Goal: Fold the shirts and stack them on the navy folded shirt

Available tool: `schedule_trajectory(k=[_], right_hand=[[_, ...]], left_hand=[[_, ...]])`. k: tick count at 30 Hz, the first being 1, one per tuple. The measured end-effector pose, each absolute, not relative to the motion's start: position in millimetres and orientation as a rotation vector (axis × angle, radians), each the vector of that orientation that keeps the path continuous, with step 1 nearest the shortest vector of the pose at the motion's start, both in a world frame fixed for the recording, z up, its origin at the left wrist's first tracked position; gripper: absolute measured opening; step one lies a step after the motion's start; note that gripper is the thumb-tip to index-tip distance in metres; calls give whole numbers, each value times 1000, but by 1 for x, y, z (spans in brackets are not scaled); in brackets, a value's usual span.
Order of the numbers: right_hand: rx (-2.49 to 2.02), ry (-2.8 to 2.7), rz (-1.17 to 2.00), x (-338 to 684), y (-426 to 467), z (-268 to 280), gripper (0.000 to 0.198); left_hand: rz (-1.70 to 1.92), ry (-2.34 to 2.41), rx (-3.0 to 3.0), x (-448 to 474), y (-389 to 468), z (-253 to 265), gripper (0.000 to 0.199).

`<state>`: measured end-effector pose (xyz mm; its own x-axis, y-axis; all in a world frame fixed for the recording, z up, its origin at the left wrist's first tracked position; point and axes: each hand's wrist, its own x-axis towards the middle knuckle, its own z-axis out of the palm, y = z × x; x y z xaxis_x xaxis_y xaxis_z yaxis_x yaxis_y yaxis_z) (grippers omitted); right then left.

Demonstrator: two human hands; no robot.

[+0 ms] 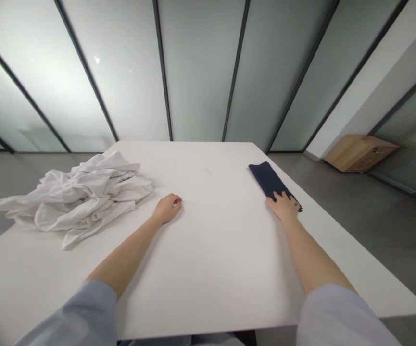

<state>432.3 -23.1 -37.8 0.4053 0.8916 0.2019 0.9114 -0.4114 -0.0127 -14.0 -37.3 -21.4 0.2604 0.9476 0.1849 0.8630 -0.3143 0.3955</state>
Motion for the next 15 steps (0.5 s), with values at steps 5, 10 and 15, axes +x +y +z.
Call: schedule_trajectory(k=[5,10,15], right_hand=[[-2353,-1898,-164,328,-28,-24,55],[-1929,-2204,-26,227,-35,-20,55],[-1297,-2146,464,179,-40,-27,43]], left_hand=[[535,1705,2369,-13,-40,-19,28],[641,1624,2447,-11,-45,-23,41],[581,1537,2563,-4,-55,-25,83]])
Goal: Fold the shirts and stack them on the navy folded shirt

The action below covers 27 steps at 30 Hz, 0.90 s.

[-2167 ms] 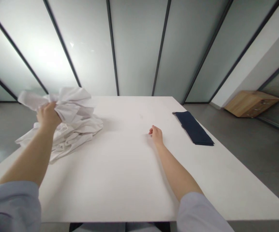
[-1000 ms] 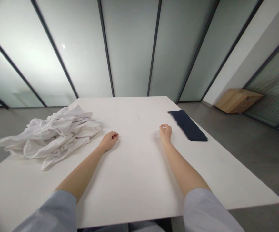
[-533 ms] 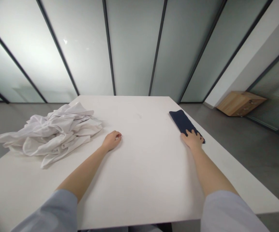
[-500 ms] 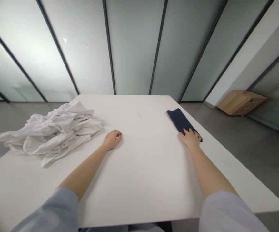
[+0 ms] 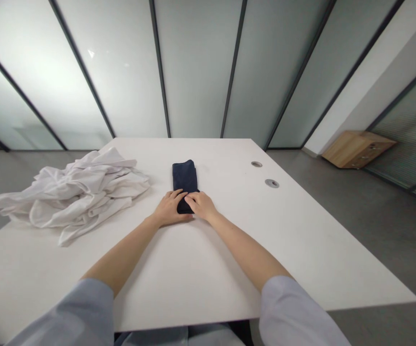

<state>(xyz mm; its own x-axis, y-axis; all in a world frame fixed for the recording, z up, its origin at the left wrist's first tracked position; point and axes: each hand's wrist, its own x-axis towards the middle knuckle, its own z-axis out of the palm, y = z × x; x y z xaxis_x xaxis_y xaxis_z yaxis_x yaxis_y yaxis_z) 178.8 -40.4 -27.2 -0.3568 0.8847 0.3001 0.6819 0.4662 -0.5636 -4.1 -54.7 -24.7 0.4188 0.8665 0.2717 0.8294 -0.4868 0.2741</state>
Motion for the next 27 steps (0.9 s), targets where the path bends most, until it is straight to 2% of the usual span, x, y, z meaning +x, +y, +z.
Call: schedule_trajectory(k=[2,6,8,15,19,22,27], right_hand=[[-1195,-1927,627,177,-42,-29,42],[-1193,-1575,593,191,-39,-29,32],[-1211,-1426,598,199,-34,-30,31],[-1275,-1253,648,204,-26,-33,30],[-1258,-1279,624,199,-30,-31,29],[-1273,-1289,573,200,-31,-30,29],[-1277,-1641,329,201,-33,-29,26]], left_hand=[[522,1603,2548,-4,-56,-24,79],[460,1658,2496,-6,-55,-22,53],[448,1673,2482,-6,-54,-22,47],[567,1738,2313,1,-52,-27,51],[873,1655,1969,-9,-44,-27,41],[1159,1451,1449,-18,-36,-29,33],[1211,1310,845,-26,-27,-37,51]])
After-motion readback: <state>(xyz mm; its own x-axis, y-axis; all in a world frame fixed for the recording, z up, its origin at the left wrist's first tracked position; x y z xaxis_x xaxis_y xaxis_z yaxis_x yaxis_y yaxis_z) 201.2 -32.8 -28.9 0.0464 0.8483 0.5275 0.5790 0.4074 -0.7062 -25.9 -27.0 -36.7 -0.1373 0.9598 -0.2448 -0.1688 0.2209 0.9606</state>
